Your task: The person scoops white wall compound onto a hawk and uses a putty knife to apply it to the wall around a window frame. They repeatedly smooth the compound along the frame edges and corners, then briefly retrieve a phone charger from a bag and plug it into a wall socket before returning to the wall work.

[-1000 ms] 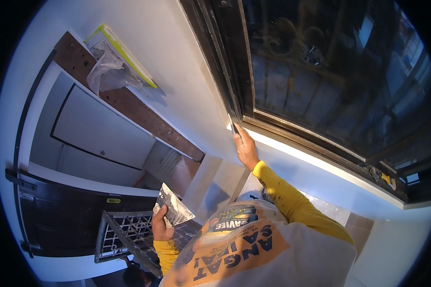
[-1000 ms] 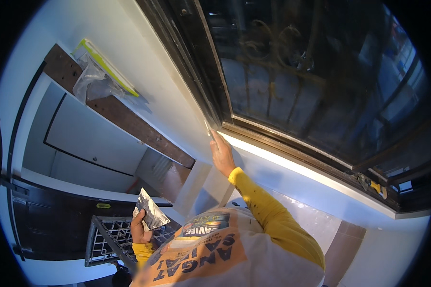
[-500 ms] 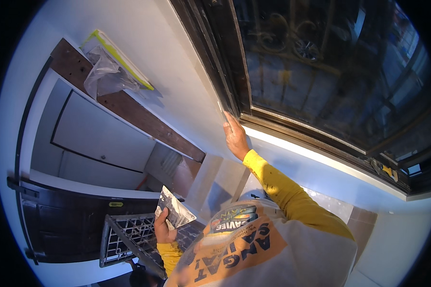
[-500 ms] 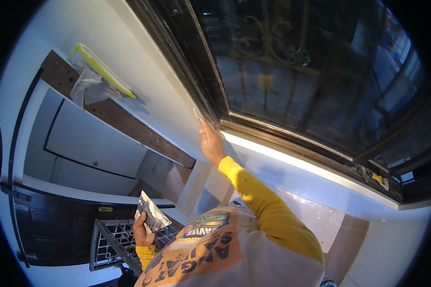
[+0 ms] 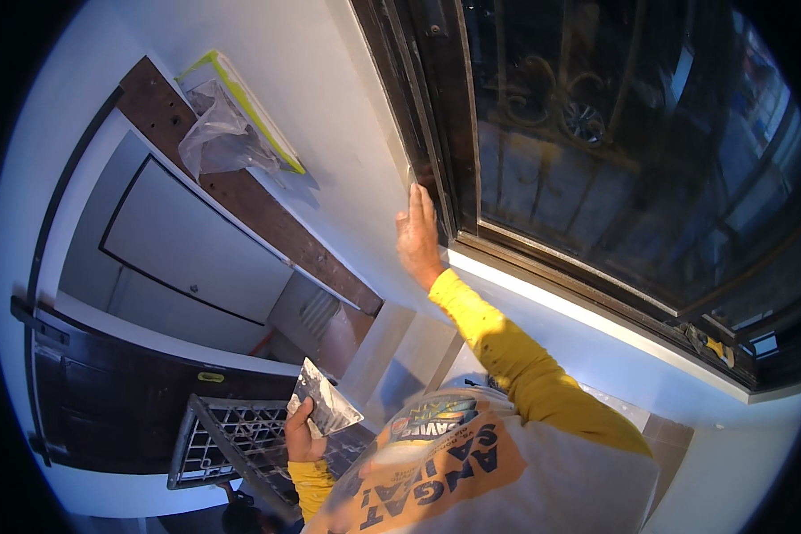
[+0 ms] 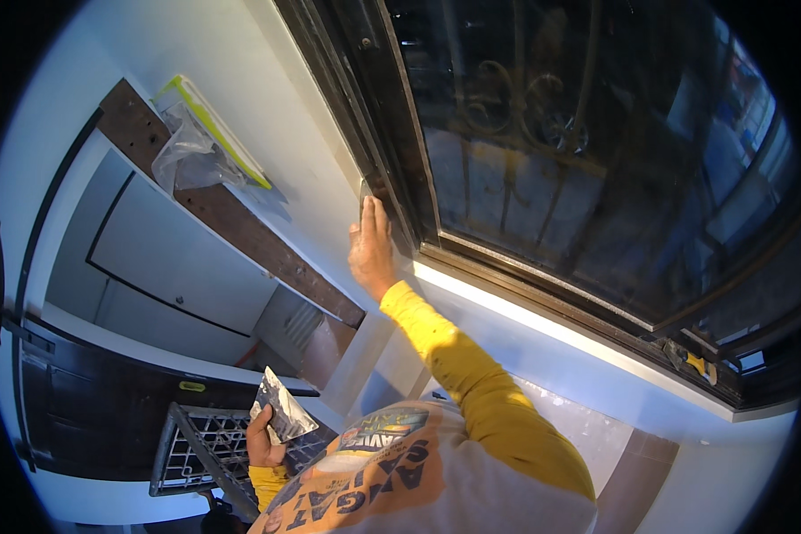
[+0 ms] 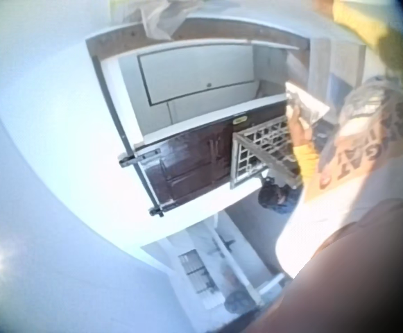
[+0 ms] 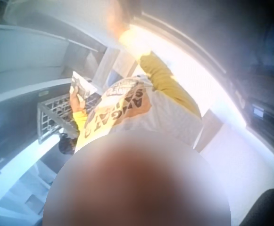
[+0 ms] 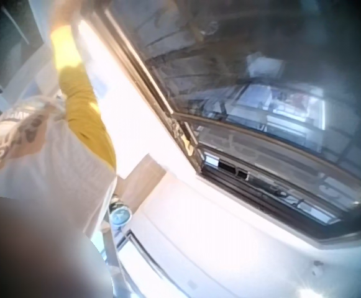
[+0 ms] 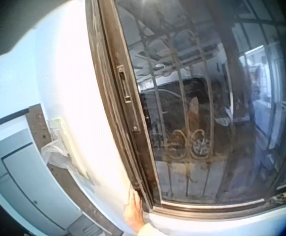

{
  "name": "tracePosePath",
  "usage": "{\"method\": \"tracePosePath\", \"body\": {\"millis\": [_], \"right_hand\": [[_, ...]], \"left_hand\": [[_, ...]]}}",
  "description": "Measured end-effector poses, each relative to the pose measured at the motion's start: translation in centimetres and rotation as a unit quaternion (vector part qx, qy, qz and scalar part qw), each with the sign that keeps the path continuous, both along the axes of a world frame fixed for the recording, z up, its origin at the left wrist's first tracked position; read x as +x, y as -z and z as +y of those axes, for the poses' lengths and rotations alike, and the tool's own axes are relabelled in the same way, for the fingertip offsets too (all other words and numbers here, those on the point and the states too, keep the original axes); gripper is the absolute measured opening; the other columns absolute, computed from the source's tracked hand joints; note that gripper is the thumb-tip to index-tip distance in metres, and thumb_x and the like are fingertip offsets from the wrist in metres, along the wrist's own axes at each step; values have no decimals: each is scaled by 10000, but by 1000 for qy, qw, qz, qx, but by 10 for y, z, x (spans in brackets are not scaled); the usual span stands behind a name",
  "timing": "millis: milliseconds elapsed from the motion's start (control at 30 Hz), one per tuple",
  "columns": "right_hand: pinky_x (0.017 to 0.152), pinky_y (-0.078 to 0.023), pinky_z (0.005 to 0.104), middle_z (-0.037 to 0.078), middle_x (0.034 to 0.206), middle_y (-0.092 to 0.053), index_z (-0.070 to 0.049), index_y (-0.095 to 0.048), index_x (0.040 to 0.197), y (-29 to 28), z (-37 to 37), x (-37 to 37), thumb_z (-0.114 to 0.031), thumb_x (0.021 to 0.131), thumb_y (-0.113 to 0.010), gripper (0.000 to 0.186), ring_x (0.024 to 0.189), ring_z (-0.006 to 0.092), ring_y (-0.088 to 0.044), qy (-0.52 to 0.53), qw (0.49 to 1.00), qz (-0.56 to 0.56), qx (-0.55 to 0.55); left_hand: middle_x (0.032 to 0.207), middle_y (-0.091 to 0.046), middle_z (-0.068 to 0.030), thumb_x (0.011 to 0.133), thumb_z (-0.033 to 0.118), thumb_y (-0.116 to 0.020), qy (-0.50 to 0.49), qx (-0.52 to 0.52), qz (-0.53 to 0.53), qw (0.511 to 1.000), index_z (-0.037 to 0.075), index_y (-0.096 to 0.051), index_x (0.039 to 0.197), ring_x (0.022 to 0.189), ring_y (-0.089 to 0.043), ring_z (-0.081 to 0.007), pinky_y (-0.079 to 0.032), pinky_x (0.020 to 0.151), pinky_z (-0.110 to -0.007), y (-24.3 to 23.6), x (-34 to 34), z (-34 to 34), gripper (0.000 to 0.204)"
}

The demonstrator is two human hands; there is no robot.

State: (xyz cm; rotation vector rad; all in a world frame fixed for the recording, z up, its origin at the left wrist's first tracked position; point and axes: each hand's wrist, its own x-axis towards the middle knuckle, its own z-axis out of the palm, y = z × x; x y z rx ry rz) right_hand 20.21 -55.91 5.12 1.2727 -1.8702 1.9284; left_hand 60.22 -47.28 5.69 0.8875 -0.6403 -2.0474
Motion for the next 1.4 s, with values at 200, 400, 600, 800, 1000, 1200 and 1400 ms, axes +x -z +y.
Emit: {"method": "tracePosePath", "body": {"millis": [200,400,600,800,1000,1200,1400], "right_hand": [[1219,-256,469,294,1565,-319,69,-273,1545,41,17,31,-121,1053,-490,570,1456,437,-327,-17,994,-38,101],[1165,-362,436,274,1500,-452,30,-414,1504,24,40,-6,-184,1088,-464,470,1386,423,-456,-45,999,-14,-23],[1161,-371,424,264,1489,-482,33,-451,1482,-5,21,-16,-157,1082,-475,443,1374,406,-485,-42,999,16,-23],[1156,-382,408,242,1478,-507,22,-468,1477,12,52,-5,-163,1080,-475,438,1370,382,-500,-69,997,27,17],[1146,-383,412,253,1475,-505,13,-452,1484,11,48,-6,-175,1088,-458,438,1358,400,-504,-45,999,-9,-14],[1177,-355,396,231,1490,-524,21,-481,1476,31,62,42,-239,1095,-480,461,1410,330,-484,-108,993,-51,4],[1197,-356,416,148,1511,-533,-69,-506,1490,8,100,81,-173,1046,-546,459,1425,316,-477,-423,898,-3,119]], "left_hand": [[1247,-693,-125,977,43,-591,-1,-6,-8,1000,-4,-595,1320,1118,-691,-267,-541,1007,-416,-6,-3,2,347],[1238,-696,-123,967,40,-601,-11,-17,-21,1000,-8,-589,1326,1104,-695,-265,-545,996,-412,-6,-2,2,363],[1212,-699,-113,964,55,-612,-11,-20,-24,999,-9,-592,1313,1080,-698,-251,-550,975,-394,-5,-4,2,355],[1200,-699,-114,965,58,-615,7,-15,-21,1000,-8,-596,1308,1072,-699,-248,-553,967,-386,-10,-12,-3,349],[1211,-696,-128,966,42,-601,17,-16,-2,1000,-6,-598,1307,1082,-697,-267,-557,976,-405,-4,-17,-9,345],[1220,-697,-128,948,25,-603,-1,-12,2,1000,-2,-596,1317,1104,-691,-282,-551,994,-424,0,-12,-6,370],[1209,-708,-132,932,43,-619,15,26,65,997,25,-598,1330,1072,-707,-310,-567,969,-465,2,-9,-14,398]]}}
